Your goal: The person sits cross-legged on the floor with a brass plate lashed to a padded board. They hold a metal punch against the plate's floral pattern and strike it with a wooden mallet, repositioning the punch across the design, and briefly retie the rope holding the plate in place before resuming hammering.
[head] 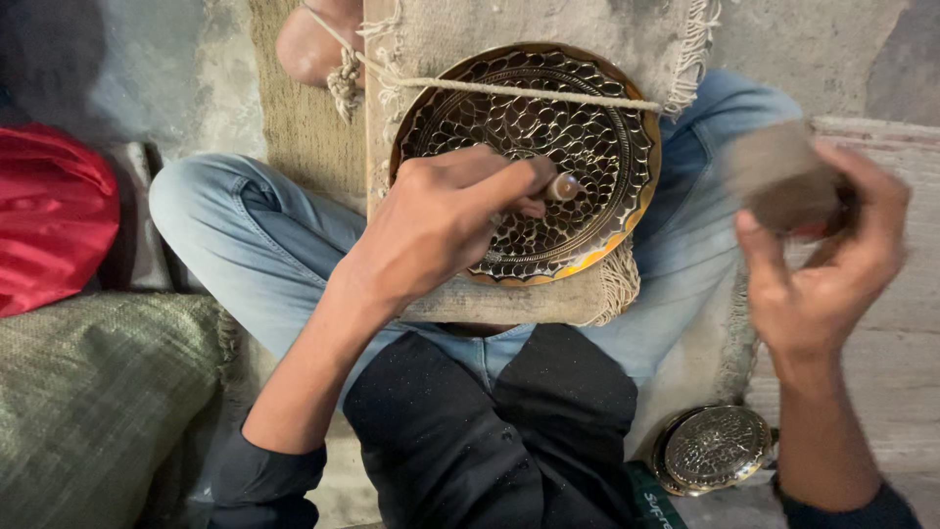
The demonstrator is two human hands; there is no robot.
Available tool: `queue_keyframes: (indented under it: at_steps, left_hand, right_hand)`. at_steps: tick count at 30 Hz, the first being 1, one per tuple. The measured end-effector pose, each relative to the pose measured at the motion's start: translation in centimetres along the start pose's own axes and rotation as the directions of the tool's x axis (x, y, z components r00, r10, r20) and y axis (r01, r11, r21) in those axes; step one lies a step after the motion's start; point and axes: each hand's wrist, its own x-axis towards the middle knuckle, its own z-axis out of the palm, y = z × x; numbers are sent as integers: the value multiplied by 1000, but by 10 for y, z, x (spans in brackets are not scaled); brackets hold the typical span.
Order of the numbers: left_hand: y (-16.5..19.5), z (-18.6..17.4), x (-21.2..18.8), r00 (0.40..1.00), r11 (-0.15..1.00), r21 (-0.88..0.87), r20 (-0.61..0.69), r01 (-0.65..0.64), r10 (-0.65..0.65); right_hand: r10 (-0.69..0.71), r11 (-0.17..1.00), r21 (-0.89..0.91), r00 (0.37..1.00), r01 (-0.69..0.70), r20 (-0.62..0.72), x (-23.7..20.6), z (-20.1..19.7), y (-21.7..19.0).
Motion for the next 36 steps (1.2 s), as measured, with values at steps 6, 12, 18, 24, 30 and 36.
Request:
queue_keyframes:
  at_steps: [6,12,18,24,30,36]
  left_hand:
    - [7,-6,3,1000,999,-44,-25,-3,2]
    - [6,-6,3,999,999,-36,-39,-26,24]
    - [4,-6,2,999,1000,-18,-22,-24,24]
    - [5,-5,2,999,1000,7,-33,-23,24]
    - [5,-6,3,999,1000,12,-31,-24,25]
    - [6,-10,3,999,986,-167,-28,-21,16]
  right_hand:
    - [-180,876,-437,979,204,97,29,-14,-51]
    - [-209,846,-468,966,256,152,44,-8,-72]
    - [-180,840,-487,969,240,166,48,-3,-76]
    - [-144,864,-474,985,170,91,43,2,-86]
    - [-109,909,-402,994,108,19,38,7,-92]
    - [-29,915,-400,998,48,55,33,9,-103]
